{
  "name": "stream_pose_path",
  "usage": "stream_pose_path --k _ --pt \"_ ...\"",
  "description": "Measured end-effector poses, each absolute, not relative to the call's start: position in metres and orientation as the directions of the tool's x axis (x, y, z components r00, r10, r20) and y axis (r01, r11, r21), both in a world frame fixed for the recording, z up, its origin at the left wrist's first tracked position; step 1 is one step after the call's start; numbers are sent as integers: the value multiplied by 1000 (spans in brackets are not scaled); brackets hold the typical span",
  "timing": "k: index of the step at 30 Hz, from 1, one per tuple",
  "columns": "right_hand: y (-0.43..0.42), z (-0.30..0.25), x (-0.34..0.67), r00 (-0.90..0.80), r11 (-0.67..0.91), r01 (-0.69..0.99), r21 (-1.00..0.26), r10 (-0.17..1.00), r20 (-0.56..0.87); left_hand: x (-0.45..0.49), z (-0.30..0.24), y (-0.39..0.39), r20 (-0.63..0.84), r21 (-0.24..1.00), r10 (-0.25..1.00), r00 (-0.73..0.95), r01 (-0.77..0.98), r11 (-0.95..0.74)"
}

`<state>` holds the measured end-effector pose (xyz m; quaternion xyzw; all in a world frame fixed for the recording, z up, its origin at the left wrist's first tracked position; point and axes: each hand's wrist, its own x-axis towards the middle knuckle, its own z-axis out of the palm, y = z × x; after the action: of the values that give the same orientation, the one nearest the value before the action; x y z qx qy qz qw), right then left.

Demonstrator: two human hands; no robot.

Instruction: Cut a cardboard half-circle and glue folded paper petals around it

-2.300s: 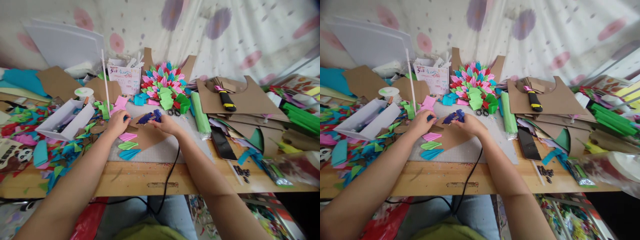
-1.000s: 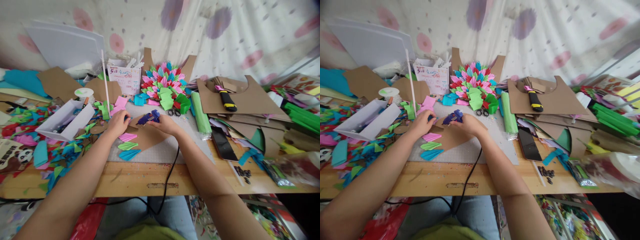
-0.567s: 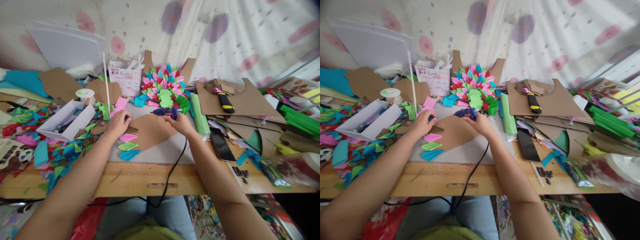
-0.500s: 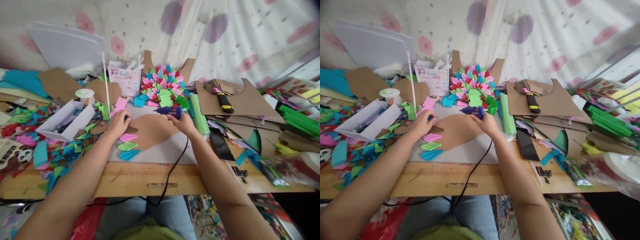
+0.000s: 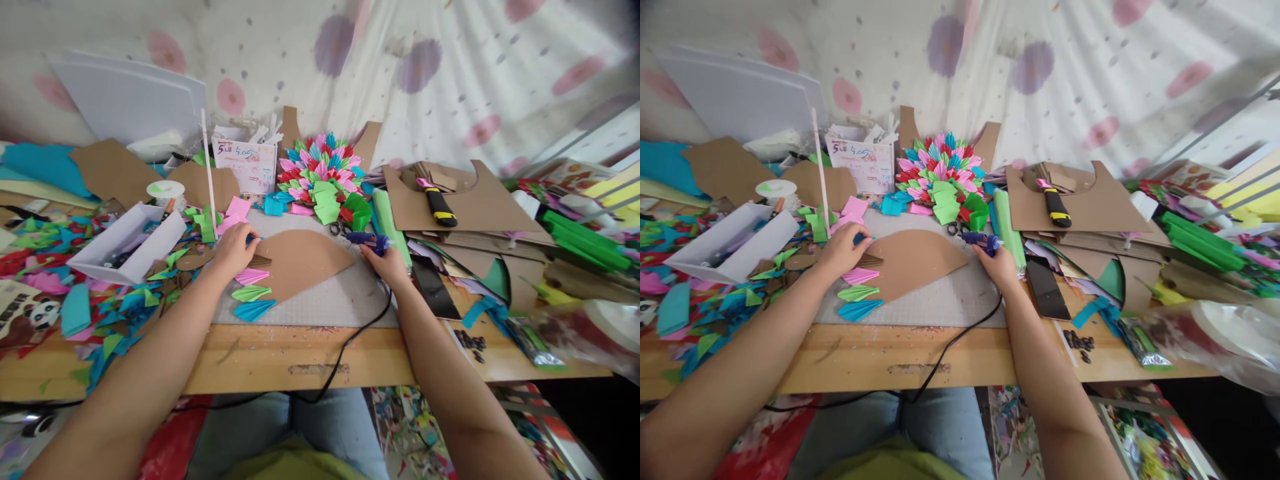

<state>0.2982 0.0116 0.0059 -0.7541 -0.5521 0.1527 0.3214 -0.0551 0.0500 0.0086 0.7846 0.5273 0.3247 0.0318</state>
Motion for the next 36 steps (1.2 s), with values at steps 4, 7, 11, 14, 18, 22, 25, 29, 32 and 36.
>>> stream_pose_path --k 4,7,11,14,18,22,25,29,32,36 --pt "2 32 287 309 46 857 -513 752 583 -53 11 49 474 372 841 260 807 -459" --pt "-3 55 266 172 134 930 -343 664 728 -50 15 47 481 351 824 299 795 -494" --pt "7 65 213 -189 424 856 -296 789 584 -46 18 44 480 320 811 336 794 -518" --pt "25 50 169 -392 557 747 -362 810 437 -45 18 42 475 288 797 374 789 -542" --pt "42 31 129 -438 546 740 -393 834 334 -43 18 40 449 245 784 429 784 -570" --pt "46 25 119 -428 521 767 -375 850 306 -43 16 41 427 223 791 439 796 -563" --pt "47 20 121 -431 532 767 -357 841 327 -44 14 43 435 202 779 452 794 -574" --pt "47 13 122 -429 532 782 -324 837 339 -42 12 45 434 189 774 461 793 -578" --pt "47 11 121 -423 526 793 -307 839 344 -43 13 44 461 241 770 441 773 -587" --pt "46 12 121 -396 511 803 -307 842 366 -49 15 45 578 442 791 200 738 -510"
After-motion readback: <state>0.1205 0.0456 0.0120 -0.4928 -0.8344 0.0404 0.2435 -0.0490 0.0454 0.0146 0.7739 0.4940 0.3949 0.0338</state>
